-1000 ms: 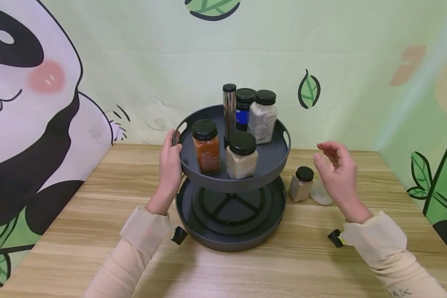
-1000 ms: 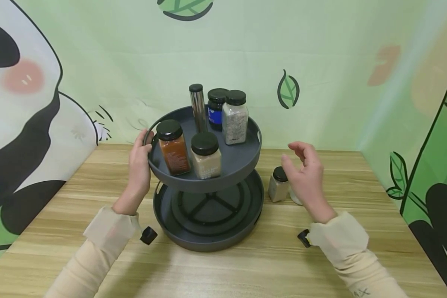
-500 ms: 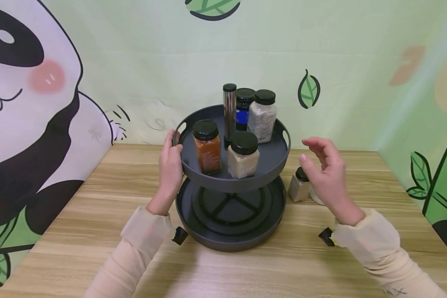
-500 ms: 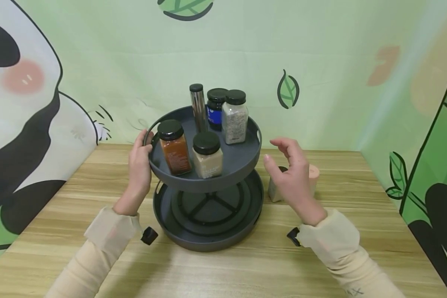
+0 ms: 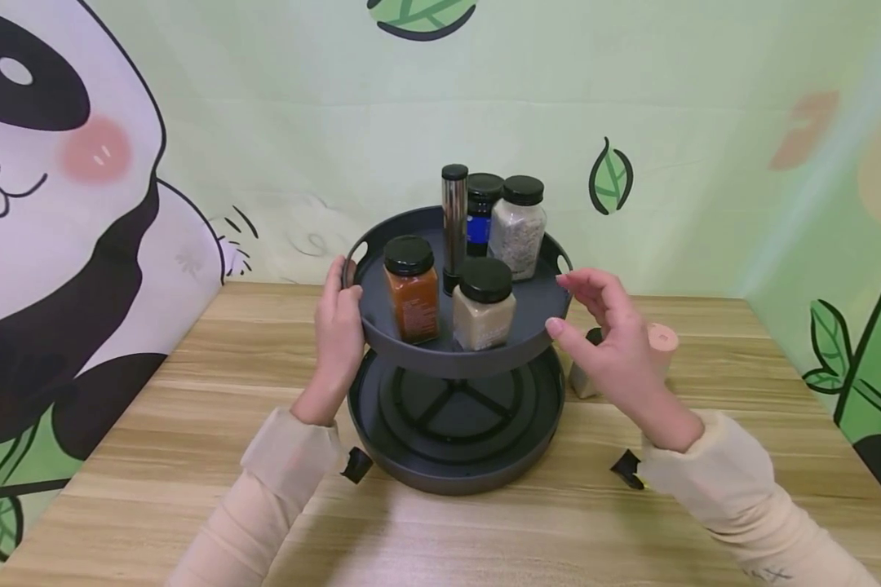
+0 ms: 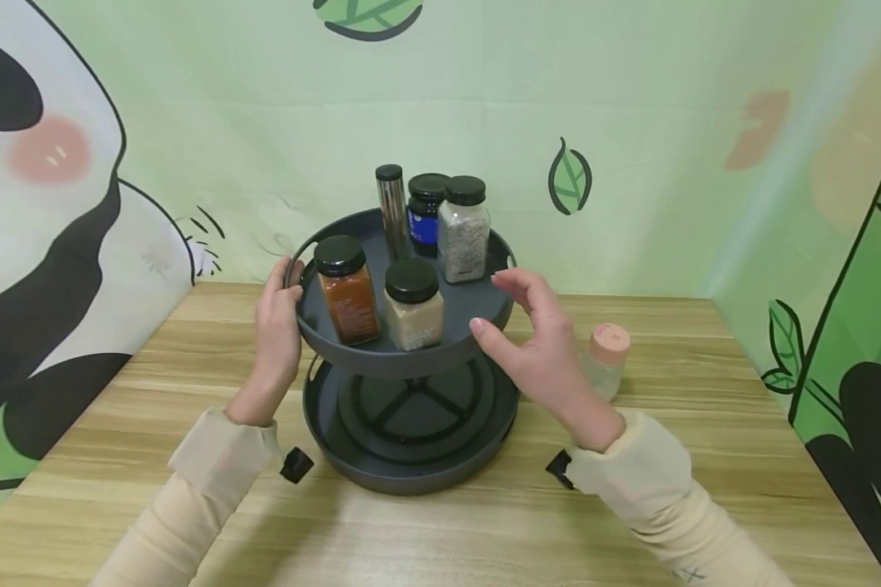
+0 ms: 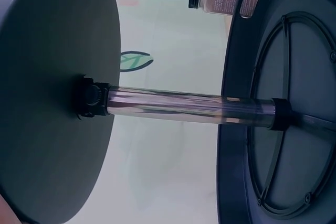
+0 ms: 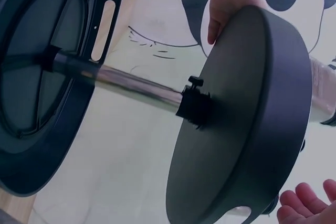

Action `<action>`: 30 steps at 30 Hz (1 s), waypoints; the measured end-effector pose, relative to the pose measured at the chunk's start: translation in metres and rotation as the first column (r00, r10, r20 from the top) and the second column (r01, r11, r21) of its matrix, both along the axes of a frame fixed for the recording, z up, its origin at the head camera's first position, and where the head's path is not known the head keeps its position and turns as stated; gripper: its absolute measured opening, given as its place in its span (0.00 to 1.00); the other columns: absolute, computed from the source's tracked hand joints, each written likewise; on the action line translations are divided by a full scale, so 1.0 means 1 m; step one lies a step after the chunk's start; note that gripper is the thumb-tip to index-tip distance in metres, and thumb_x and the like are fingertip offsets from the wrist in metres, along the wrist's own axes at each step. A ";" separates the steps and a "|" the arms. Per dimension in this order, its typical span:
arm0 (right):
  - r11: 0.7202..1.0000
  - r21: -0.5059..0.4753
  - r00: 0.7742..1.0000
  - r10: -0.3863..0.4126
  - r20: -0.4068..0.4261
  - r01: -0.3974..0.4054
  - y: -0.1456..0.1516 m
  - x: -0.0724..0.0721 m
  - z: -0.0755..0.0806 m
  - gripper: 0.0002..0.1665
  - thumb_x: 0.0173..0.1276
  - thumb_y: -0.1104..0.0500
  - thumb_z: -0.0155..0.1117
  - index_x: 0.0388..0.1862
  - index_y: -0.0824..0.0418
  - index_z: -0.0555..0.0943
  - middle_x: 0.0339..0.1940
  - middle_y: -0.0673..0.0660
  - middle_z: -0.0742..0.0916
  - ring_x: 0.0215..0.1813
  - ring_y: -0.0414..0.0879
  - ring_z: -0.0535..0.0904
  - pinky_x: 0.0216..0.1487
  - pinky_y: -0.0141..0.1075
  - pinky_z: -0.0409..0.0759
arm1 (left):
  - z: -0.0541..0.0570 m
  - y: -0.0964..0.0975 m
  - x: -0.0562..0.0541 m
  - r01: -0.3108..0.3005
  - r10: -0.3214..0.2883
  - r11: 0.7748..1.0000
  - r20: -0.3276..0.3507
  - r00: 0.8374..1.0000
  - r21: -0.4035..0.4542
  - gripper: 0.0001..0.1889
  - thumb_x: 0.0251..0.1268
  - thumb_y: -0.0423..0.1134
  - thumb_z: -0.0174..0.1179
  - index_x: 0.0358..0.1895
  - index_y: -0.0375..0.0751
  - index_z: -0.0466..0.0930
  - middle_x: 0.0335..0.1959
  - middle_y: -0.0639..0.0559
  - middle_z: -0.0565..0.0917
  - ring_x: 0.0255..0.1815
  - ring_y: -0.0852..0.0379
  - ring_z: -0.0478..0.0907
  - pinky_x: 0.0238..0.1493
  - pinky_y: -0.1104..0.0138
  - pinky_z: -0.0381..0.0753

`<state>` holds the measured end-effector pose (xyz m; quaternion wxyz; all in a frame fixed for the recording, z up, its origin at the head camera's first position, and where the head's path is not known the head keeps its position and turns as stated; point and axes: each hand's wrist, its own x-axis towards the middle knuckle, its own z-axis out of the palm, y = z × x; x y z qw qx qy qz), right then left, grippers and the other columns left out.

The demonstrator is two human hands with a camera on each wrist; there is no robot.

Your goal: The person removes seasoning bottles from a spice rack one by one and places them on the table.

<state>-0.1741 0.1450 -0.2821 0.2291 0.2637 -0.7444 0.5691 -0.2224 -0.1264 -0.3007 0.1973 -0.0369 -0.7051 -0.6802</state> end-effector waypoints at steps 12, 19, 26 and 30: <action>0.982 0.188 0.989 0.004 0.146 -0.032 -0.011 0.003 0.009 0.35 0.56 0.64 0.61 0.62 0.64 0.60 0.58 0.62 0.72 0.63 0.50 0.65 0.65 0.48 0.58 | -0.001 0.001 0.002 -0.024 0.025 0.998 0.016 1.000 -0.052 0.28 0.63 0.34 0.34 0.69 0.40 0.47 0.68 0.50 0.55 0.67 0.65 0.53 0.66 0.73 0.53; 0.967 0.253 0.986 -0.020 0.166 -0.023 -0.020 0.001 0.015 0.39 0.55 0.60 0.63 0.63 0.64 0.58 0.58 0.60 0.72 0.61 0.50 0.65 0.62 0.46 0.62 | -0.001 0.001 0.003 -0.041 0.042 0.997 0.018 0.999 -0.068 0.28 0.63 0.34 0.35 0.68 0.40 0.47 0.68 0.49 0.56 0.67 0.65 0.54 0.65 0.72 0.53; 0.941 0.337 0.978 -0.070 0.196 0.000 -0.029 0.000 0.020 0.44 0.53 0.52 0.65 0.64 0.64 0.56 0.57 0.59 0.73 0.59 0.50 0.68 0.60 0.43 0.66 | 0.000 0.002 0.005 -0.061 0.064 0.995 0.024 0.998 -0.083 0.28 0.63 0.35 0.35 0.68 0.41 0.48 0.68 0.50 0.58 0.67 0.65 0.55 0.65 0.73 0.54; 0.924 0.382 0.974 -0.112 0.199 0.028 -0.034 0.000 0.021 0.46 0.51 0.48 0.66 0.64 0.62 0.56 0.55 0.59 0.74 0.56 0.50 0.70 0.58 0.44 0.68 | 0.000 0.003 0.005 -0.067 0.069 0.994 0.014 0.998 -0.086 0.28 0.63 0.34 0.35 0.68 0.40 0.48 0.67 0.49 0.58 0.67 0.64 0.55 0.65 0.71 0.54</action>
